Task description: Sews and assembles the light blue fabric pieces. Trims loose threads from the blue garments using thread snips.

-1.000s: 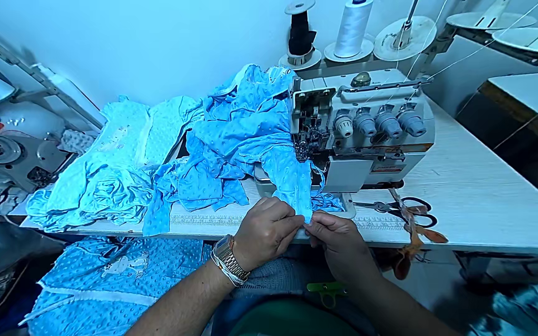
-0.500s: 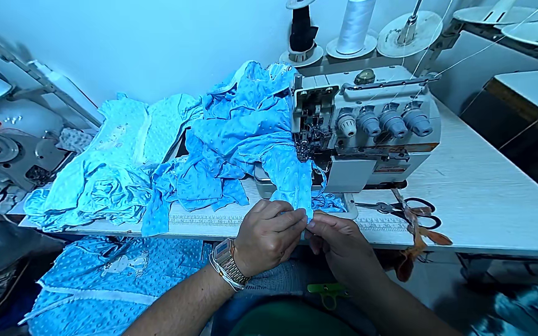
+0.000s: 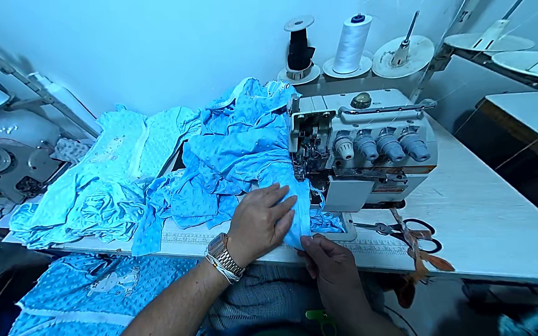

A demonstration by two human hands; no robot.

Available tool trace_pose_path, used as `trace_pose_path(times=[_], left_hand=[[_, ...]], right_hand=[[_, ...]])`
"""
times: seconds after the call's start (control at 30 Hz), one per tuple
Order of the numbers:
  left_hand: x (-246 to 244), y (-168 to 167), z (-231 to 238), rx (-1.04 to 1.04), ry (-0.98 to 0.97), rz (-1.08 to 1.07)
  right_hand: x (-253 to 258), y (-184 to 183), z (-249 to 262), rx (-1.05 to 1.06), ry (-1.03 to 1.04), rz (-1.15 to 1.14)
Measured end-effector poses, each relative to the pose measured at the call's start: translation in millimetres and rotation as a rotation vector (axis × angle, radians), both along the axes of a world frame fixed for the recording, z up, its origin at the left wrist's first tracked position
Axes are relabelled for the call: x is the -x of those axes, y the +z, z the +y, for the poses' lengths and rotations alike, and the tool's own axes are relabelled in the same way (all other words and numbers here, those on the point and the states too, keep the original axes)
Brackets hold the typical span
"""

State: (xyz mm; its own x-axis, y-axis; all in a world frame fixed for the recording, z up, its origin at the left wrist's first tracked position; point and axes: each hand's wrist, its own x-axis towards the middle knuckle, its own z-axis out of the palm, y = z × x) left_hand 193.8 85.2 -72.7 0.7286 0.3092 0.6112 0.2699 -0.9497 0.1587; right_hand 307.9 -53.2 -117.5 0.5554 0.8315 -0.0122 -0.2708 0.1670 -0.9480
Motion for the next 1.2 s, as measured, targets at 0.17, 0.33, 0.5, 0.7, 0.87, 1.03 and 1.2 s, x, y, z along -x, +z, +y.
trace_pose_path(times=[0.17, 0.33, 0.5, 0.7, 0.87, 1.03, 1.2], left_hand=[[-10, 7, 26, 0.112, 0.089, -0.016], [-21, 10, 65, 0.13, 0.026, 0.01], [-27, 17, 97, 0.176, -0.014, 0.123], [-39, 22, 133, 0.368, -0.031, 0.241], [-36, 32, 143, 0.897, -0.147, 0.075], [33, 57, 139, 1.219, -0.226, -0.067], [131, 83, 159, 0.696, 0.62, 0.443]], right_hand=[[-16, 13, 20, 0.037, -0.027, -0.069], [-33, 35, 48, 0.176, -0.052, -0.187], [-52, 52, 76, 0.375, -0.068, -0.211], [-43, 34, 61, 0.213, -0.067, -0.188], [-51, -8, 25, -0.029, -0.011, -0.665], [-76, -41, 1, -0.127, -0.028, -1.048], [-76, -38, 6, -0.102, 0.035, -1.314]])
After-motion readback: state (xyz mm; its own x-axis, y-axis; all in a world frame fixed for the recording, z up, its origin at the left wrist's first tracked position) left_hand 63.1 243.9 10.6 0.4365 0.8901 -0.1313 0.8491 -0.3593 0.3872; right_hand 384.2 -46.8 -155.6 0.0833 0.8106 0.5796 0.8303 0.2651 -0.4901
